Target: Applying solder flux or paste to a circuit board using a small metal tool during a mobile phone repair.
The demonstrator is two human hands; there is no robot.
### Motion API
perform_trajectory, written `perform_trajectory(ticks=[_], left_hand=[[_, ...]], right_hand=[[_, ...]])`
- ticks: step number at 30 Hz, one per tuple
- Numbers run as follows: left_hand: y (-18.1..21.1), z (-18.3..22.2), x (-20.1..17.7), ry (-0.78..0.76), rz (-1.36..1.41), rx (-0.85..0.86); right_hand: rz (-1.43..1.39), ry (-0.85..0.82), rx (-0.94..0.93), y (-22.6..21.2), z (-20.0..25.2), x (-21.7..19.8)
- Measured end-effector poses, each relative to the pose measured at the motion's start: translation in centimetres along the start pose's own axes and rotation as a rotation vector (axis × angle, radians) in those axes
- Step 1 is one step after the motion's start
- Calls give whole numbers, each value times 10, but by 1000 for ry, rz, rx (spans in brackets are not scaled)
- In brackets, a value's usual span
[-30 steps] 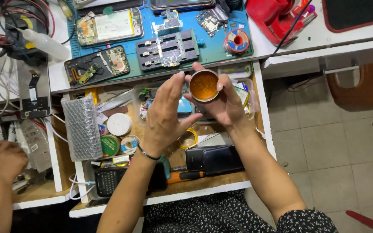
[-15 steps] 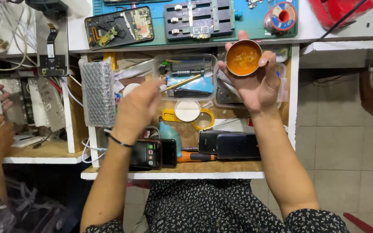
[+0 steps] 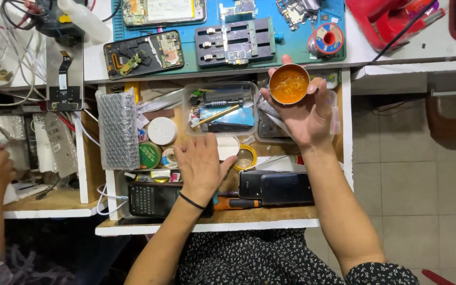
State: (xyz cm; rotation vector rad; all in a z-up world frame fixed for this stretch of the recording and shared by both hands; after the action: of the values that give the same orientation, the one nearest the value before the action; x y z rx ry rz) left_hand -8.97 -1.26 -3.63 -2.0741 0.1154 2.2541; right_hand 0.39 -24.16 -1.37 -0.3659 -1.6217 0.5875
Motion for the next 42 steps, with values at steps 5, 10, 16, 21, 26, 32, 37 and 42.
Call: perform_trajectory(ticks=[5, 10, 16, 21, 26, 32, 37, 42], left_hand=[[6, -2, -5, 72, 113, 38], [4, 2, -11, 192, 237, 80], [-6, 1, -92, -159, 596, 53], [10, -30, -106, -37, 614, 297], [40, -52, -103, -67, 591, 375], [53, -54, -82, 69, 817, 463], [62, -46, -64, 341, 890, 540], [68, -43, -58, 433, 1005, 655]], right_hand=[[18, -12, -16, 4, -2, -13], [4, -46, -16, 5, -4, -17], [-33, -57, -4, 8, -2, -15], [-33, -42, 4, 16, -4, -18], [29, -19, -50, 21, -3, -16], [36, 75, -106, 22, -2, -13], [8, 94, -84, 25, -1, -8], [137, 178, -127, 15, 2, 2]])
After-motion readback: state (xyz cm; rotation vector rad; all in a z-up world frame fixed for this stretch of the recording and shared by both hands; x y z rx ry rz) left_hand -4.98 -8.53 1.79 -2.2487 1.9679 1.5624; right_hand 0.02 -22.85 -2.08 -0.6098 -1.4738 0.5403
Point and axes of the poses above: each hand's wrist, its own z-axis away from the middle knuckle, its own x-axis out of the palm, y = z × x, the point moved 2 cm from there along -z, towards the middle knuckle, and after that the axes turned 8 degrees about z, right-handed, at the moved point
